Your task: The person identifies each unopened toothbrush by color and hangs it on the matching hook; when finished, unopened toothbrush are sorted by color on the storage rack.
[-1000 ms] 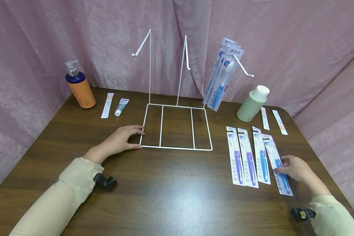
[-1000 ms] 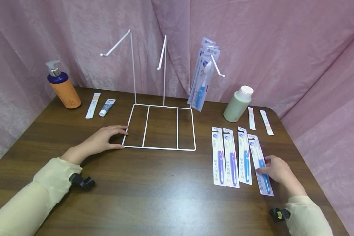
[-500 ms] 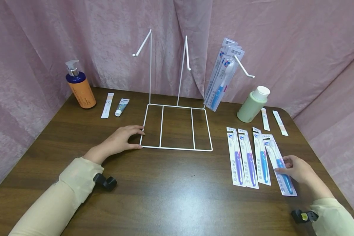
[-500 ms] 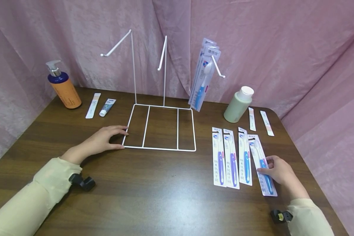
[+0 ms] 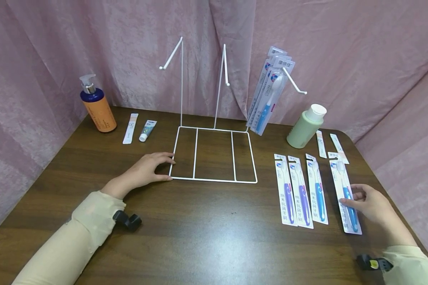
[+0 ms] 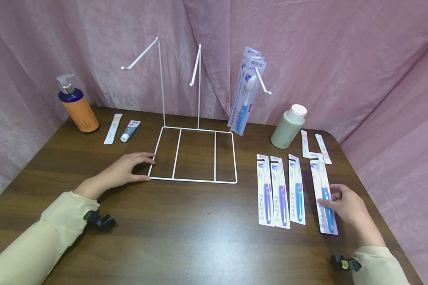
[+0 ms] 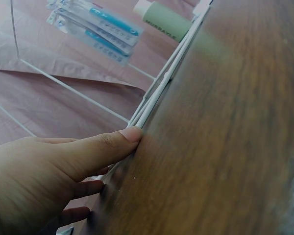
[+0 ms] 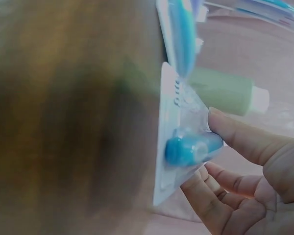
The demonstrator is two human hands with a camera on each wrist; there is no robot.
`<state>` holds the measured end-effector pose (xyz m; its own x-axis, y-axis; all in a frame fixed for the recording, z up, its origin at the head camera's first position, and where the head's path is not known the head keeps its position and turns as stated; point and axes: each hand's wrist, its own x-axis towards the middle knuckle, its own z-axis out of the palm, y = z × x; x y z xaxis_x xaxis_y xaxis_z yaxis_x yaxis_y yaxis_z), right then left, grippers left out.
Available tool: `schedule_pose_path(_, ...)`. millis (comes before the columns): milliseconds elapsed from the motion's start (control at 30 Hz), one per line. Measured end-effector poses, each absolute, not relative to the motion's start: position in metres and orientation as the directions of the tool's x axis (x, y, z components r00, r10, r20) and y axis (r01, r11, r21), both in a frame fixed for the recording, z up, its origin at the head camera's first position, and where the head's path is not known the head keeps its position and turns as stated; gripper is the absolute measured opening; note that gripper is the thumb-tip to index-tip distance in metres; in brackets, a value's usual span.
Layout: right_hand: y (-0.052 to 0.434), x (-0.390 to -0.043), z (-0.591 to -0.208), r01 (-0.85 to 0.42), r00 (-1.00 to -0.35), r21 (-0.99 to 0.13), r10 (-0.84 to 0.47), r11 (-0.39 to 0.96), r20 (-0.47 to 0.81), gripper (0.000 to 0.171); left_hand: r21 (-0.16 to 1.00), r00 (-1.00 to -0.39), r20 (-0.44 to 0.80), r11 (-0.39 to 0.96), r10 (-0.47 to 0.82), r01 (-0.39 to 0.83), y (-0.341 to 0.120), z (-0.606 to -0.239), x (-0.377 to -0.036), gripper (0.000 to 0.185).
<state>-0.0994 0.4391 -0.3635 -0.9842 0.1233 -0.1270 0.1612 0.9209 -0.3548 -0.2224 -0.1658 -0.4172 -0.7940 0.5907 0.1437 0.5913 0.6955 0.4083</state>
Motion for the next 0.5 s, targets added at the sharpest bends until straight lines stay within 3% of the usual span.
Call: schedule_pose_path(500,0.416,-0.095,-0.33,0.051,-0.987,-0.453,0.114,0.89,0.114,0.061,0.406,-0.793,0.141,0.695,0.593,0.593,-0.165,-0.418,-0.221,0.049)
